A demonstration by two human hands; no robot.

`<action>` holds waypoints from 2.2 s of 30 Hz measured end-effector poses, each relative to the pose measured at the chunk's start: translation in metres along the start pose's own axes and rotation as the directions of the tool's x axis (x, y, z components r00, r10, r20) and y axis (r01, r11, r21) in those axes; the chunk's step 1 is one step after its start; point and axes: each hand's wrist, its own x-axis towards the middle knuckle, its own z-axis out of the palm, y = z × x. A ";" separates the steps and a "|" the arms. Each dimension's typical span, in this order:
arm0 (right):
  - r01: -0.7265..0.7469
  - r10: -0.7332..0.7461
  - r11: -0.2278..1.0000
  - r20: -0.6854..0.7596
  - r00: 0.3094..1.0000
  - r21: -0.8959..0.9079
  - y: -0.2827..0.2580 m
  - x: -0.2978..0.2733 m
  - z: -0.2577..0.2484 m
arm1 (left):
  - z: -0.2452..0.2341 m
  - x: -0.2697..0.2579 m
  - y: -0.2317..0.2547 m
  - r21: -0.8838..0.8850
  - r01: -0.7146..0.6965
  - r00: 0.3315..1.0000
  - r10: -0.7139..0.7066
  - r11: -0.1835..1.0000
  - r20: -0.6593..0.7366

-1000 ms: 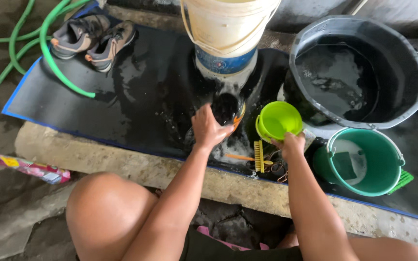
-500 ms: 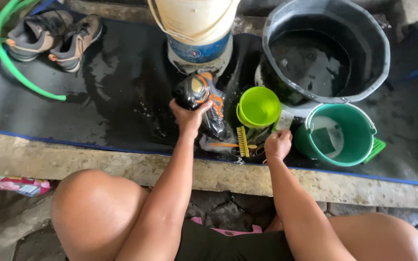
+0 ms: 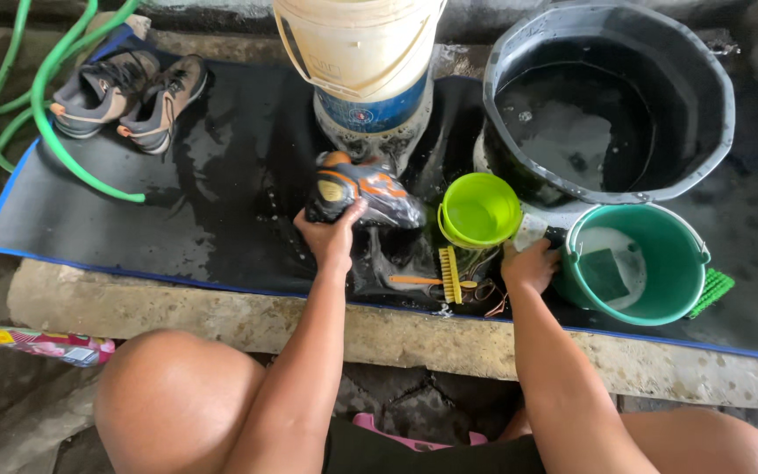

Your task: The person cleans a shoe by applying soap with a small green cup and scrubbing the exterior surface with a brush and a sponge. They rotate the shoe to clean different sides, including the heel and the sole area.

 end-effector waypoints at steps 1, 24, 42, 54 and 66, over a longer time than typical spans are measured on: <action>-0.001 0.001 1.000 0.000 1.000 0.000 0.003 0.012 0.011 | -0.003 0.004 -0.006 0.000 0.000 1.000 0.000 1.000 0.001; -0.230 0.013 0.771 0.346 0.938 0.593 -0.015 0.037 -0.186 | -0.028 0.061 0.018 0.867 -0.472 0.828 -0.258 0.161 0.498; 0.463 -0.214 0.724 0.471 0.856 -0.512 0.095 0.127 -0.067 | 0.002 0.049 -0.088 0.521 0.105 0.897 -0.307 0.847 0.318; -0.264 0.292 0.075 0.232 0.928 0.962 0.021 0.046 -0.180 | 0.013 0.038 -0.067 0.541 0.206 0.759 -0.482 0.815 0.438; -0.178 -0.443 0.514 0.437 0.782 0.839 -0.104 -0.152 -0.059 | -0.002 0.004 -0.040 0.127 0.494 0.780 -0.503 0.860 0.373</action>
